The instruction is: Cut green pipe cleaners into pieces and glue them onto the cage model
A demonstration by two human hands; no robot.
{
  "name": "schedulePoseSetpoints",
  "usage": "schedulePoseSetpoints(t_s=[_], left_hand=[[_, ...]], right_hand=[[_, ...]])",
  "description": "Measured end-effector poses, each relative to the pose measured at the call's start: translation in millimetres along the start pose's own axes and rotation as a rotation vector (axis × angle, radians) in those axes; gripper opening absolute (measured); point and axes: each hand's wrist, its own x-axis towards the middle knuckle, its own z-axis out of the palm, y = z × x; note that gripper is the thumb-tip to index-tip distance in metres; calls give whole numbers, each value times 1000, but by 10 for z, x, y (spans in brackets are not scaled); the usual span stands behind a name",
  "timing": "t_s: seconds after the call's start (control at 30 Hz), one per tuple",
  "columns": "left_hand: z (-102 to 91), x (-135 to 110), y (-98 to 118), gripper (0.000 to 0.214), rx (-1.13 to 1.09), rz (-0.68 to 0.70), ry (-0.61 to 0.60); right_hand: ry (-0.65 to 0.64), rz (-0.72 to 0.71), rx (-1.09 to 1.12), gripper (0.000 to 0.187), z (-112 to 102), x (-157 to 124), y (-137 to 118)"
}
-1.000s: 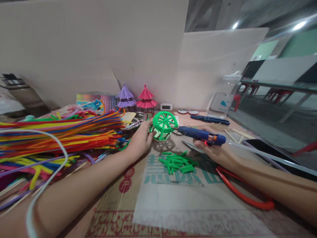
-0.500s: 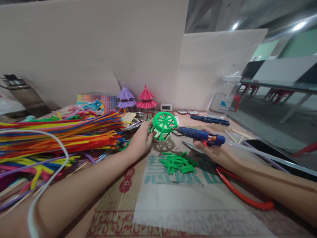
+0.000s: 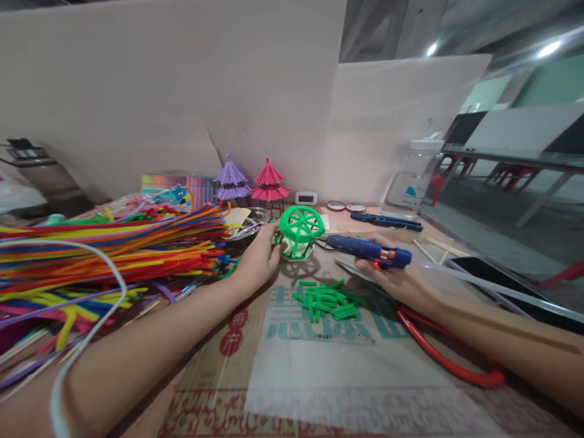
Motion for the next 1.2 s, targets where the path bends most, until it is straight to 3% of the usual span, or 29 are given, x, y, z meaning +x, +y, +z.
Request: schedulePoseSetpoints(t_s=[0.5,0.67,0.8,1.2], left_hand=[[4,7,12,47,-66,-45,-14],[4,13,37,46,-163,-140,-42],[0,11,42,46,-170,-130,-51],[9,1,48,49,-82,-72,-31]], right_hand=[[-48,29,-36,24,26,11,87],[-56,67,32,46,-14,44,126],[-76,133,86,53,-19,72,181],[5,-48,-23,42,-25,24,4]])
